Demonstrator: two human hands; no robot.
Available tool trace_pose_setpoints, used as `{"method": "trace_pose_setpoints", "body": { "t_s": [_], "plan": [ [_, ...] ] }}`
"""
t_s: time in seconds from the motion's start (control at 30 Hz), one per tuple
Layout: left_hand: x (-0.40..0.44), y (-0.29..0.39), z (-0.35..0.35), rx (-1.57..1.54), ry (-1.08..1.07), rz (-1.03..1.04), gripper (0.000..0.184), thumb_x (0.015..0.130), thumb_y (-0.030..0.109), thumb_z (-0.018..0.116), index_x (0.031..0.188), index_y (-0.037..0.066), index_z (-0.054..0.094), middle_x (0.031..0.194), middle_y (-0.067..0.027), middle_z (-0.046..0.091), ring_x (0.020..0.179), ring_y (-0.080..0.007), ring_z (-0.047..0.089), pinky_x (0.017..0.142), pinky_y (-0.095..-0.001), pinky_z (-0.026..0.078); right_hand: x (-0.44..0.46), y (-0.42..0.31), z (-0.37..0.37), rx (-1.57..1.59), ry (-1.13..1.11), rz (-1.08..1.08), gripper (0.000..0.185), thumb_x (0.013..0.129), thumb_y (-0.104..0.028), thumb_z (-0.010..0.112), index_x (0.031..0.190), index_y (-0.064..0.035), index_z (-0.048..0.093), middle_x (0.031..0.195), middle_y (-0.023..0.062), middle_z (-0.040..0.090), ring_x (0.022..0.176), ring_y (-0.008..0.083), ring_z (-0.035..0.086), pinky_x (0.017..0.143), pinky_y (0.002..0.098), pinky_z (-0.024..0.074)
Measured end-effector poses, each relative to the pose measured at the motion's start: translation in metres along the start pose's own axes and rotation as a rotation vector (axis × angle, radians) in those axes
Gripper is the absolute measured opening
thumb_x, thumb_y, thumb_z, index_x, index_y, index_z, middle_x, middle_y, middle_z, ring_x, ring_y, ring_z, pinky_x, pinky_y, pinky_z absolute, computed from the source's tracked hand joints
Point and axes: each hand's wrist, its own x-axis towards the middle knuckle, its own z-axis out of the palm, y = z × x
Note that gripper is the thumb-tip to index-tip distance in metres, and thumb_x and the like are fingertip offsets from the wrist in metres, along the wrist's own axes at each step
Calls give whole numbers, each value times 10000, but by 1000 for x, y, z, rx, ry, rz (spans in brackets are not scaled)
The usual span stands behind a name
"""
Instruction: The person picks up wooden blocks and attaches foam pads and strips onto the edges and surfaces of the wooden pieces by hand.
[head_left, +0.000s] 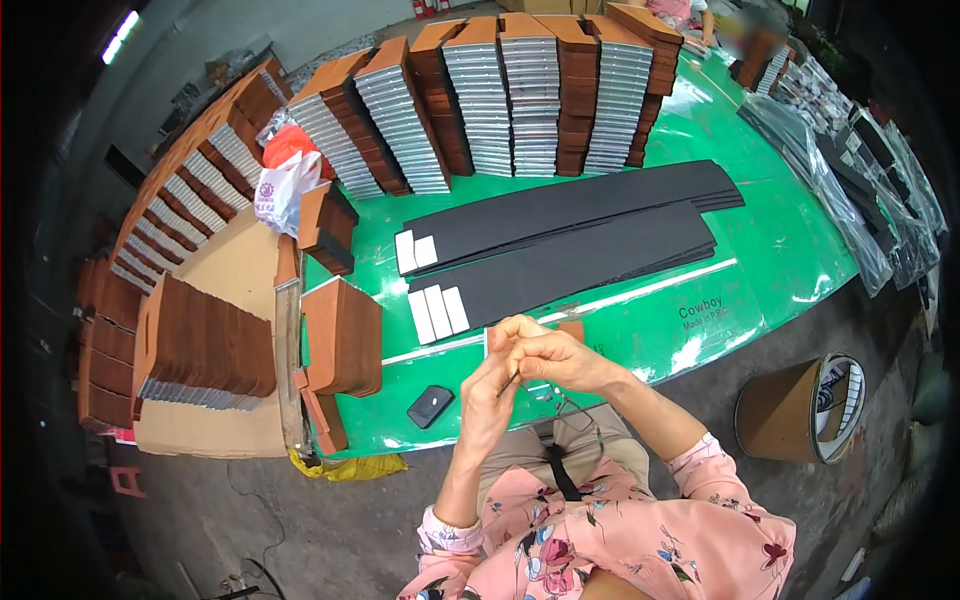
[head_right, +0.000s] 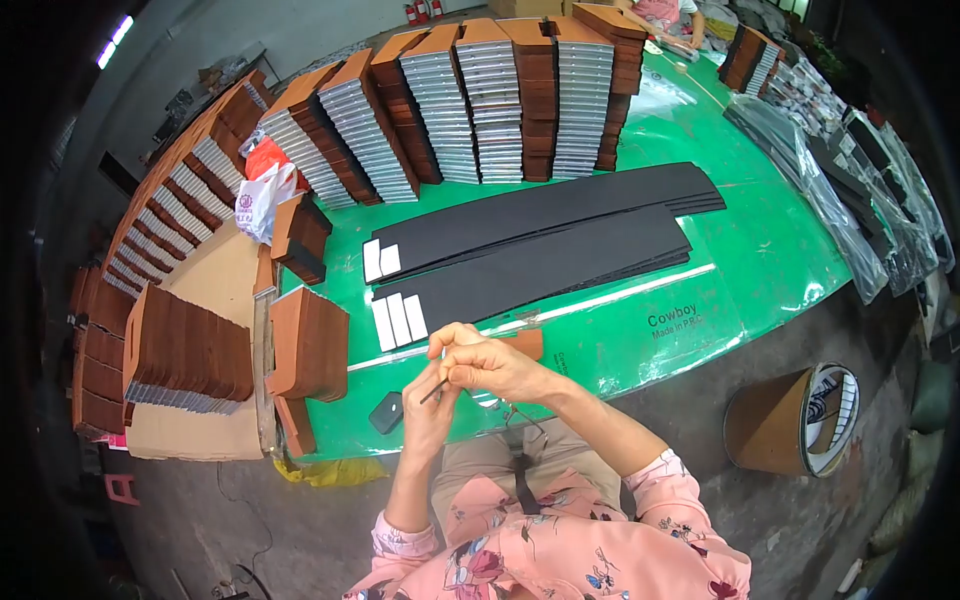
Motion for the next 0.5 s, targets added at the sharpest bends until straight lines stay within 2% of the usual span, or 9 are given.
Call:
{"method": "trace_pose_setpoints", "body": {
  "t_s": [0.07,0.1,0.13,0.2,0.33,0.4,0.43,0.47,0.5],
  "plan": [
    [-3,0,-3,61,4,-10,103,828,7,621,913,-50,631,842,-106,648,694,-169,608,628,-281,484,-3,-10,-1,106,65,127,272,932,-291,540,1059,-68,630,1248,77,412,1195,189,380,941,317,372],
    [-3,1,-6,65,5,-13,103,828,7,621,913,-50,631,842,-106,648,694,-169,608,628,-281,484,-5,-16,-6,5,173,151,346,938,-262,525,1230,-77,545,1338,90,389,1260,217,376,989,337,362],
    [-4,2,-10,4,38,-101,81,835,14,617,888,-45,636,798,-89,638,655,-146,589,592,-263,470,-13,-4,-16,233,231,141,434,949,-257,504,1333,-67,435,1387,87,367,1240,230,430,1013,342,356],
    [-5,3,-20,-53,83,-188,69,843,20,613,862,-40,641,754,-72,628,616,-123,570,555,-245,456,-28,-18,-21,367,424,220,501,955,-301,496,1357,-24,383,1336,100,433,1178,226,493,1003,338,369],
    [-15,0,-35,91,163,-187,89,871,45,597,868,-32,640,714,-53,588,567,-93,536,508,-226,429,-59,-10,-18,443,264,158,505,964,-311,476,1342,12,387,1276,121,499,1162,210,507,985,342,393],
    [-18,1,-37,185,205,-130,90,874,51,597,879,-30,637,704,-47,576,563,-89,534,499,-229,421,-65,-17,-10,107,208,155,488,967,-296,474,1316,39,408,1197,134,560,1122,196,536,960,338,416],
    [-19,5,-38,187,218,-131,88,873,44,593,884,-34,631,695,-47,568,558,-89,533,492,-233,416,-63,-23,-7,-24,262,201,384,966,-226,485,1238,44,497,1127,118,604,1058,188,576,917,314,449],
    [-19,9,-38,188,217,-130,88,873,44,593,884,-34,631,695,-47,568,558,-89,533,492,-233,416,-61,-26,-7,-23,263,199,384,966,-226,485,1238,44,497,1127,118,604,1058,188,576,917,314,449],
    [-21,12,-40,155,234,-146,84,870,32,591,878,-43,628,712,-52,574,563,-91,534,498,-230,419,-59,-29,-7,-105,291,190,330,954,-181,502,1192,46,533,1060,112,628,1003,187,596,865,304,470]
  ]
}}
